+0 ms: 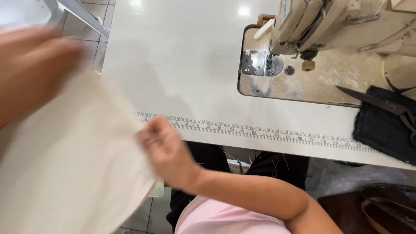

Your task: A person is using an industrial sewing machine to assemble a fabric bag, aligning pieces and sewing seams.

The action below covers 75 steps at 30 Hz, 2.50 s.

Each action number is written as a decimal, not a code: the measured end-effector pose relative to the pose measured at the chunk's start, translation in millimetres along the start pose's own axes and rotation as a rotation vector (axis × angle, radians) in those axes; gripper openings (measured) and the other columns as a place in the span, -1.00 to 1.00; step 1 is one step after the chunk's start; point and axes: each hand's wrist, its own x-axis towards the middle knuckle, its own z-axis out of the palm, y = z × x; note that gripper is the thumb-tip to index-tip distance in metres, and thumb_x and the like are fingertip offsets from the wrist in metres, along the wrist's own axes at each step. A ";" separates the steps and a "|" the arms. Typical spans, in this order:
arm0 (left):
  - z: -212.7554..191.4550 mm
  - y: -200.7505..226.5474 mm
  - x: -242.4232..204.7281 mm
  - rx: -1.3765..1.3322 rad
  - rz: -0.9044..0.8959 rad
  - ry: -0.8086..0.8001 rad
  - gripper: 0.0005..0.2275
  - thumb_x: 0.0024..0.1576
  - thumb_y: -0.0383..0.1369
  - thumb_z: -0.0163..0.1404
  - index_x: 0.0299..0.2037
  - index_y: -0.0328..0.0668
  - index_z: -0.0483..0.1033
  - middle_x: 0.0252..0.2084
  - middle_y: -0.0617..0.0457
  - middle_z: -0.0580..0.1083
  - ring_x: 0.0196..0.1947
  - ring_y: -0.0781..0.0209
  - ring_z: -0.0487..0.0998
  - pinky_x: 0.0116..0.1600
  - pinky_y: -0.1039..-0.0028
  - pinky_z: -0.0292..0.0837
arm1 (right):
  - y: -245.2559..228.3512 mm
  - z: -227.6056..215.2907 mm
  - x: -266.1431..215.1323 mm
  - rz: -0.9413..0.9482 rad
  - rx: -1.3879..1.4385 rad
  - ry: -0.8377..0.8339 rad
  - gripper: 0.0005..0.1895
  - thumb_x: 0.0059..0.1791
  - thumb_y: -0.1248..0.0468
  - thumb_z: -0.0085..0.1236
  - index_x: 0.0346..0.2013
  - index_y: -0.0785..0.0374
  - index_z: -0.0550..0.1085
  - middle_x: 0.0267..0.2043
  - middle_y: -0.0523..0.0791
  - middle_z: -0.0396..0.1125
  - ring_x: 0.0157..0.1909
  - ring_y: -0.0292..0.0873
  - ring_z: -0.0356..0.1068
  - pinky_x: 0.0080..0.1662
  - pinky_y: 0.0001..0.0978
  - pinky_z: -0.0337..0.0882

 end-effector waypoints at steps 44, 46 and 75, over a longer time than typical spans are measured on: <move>111.2 401.1 100.9 -0.322 -0.152 0.106 -0.51 0.16 -0.16 0.06 0.11 -0.53 0.48 -0.04 -0.17 0.36 -0.11 -0.08 0.35 -0.06 0.22 0.24 | -52.1 -233.9 -83.5 -0.194 -1.172 0.131 -0.84 -0.15 0.35 0.29 -0.29 0.10 0.63 -0.46 -0.07 0.51 -0.35 -0.06 0.56 -0.28 -0.24 0.55; 105.2 405.2 99.9 -0.244 -0.167 0.081 -0.40 0.16 -0.07 0.05 0.18 -0.58 0.42 -0.02 -0.18 0.33 -0.10 -0.11 0.33 -0.03 0.21 0.24 | -65.1 -251.8 -50.5 -0.422 -1.357 0.034 -0.74 -0.08 0.47 0.19 -0.17 0.13 0.63 -0.29 -0.07 0.52 -0.20 -0.02 0.56 -0.16 -0.23 0.57; 84.2 415.8 68.0 -0.286 -0.362 0.399 -0.88 0.16 -0.58 -0.02 -0.22 -0.39 0.61 -0.17 -0.21 0.56 -0.03 -0.19 0.63 0.07 0.03 0.49 | -48.6 -308.2 24.1 -0.634 -1.240 -0.305 -0.74 -0.01 0.53 0.03 -0.18 0.21 0.60 0.04 -0.05 0.50 0.25 0.03 0.44 0.33 -0.09 0.34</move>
